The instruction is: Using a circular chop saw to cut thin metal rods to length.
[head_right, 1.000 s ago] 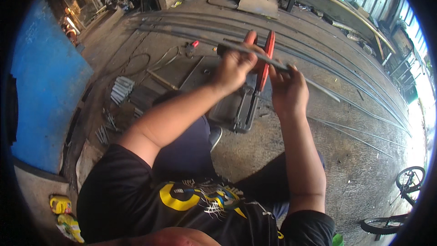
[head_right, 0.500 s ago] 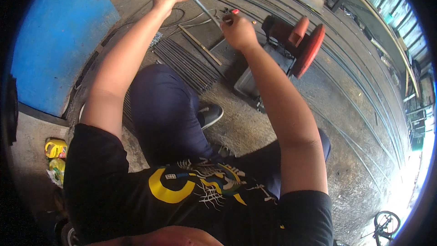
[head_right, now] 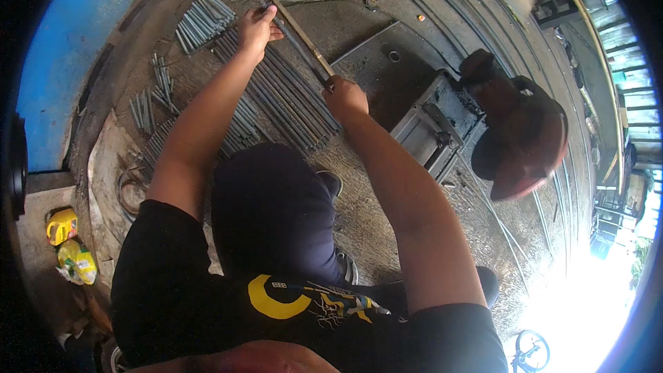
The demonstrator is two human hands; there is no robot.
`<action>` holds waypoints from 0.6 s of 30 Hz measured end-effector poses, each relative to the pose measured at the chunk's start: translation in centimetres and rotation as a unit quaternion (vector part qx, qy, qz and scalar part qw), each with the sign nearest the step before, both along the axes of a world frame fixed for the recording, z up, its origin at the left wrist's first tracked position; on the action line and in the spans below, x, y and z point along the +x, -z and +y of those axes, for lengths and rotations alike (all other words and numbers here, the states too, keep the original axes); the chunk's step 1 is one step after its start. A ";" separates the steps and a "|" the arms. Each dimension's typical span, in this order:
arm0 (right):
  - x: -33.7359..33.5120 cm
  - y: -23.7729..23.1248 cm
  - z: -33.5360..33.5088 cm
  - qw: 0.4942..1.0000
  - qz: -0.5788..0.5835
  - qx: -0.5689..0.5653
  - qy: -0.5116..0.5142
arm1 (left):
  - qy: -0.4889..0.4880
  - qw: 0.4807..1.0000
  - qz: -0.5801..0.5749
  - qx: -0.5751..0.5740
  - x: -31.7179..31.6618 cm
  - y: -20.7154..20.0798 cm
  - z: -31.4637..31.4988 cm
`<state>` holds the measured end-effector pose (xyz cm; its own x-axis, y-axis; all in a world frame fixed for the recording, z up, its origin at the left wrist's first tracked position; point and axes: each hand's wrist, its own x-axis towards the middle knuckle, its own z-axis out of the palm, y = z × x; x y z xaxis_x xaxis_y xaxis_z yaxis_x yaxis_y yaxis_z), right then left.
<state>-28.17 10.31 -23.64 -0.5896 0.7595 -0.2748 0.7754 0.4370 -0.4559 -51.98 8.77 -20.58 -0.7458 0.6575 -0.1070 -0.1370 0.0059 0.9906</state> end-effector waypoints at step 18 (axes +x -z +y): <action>-5.8 12.4 1.2 0.991 -0.127 -0.011 -0.038 | -0.012 0.858 0.327 -0.396 -4.5 15.2 3.4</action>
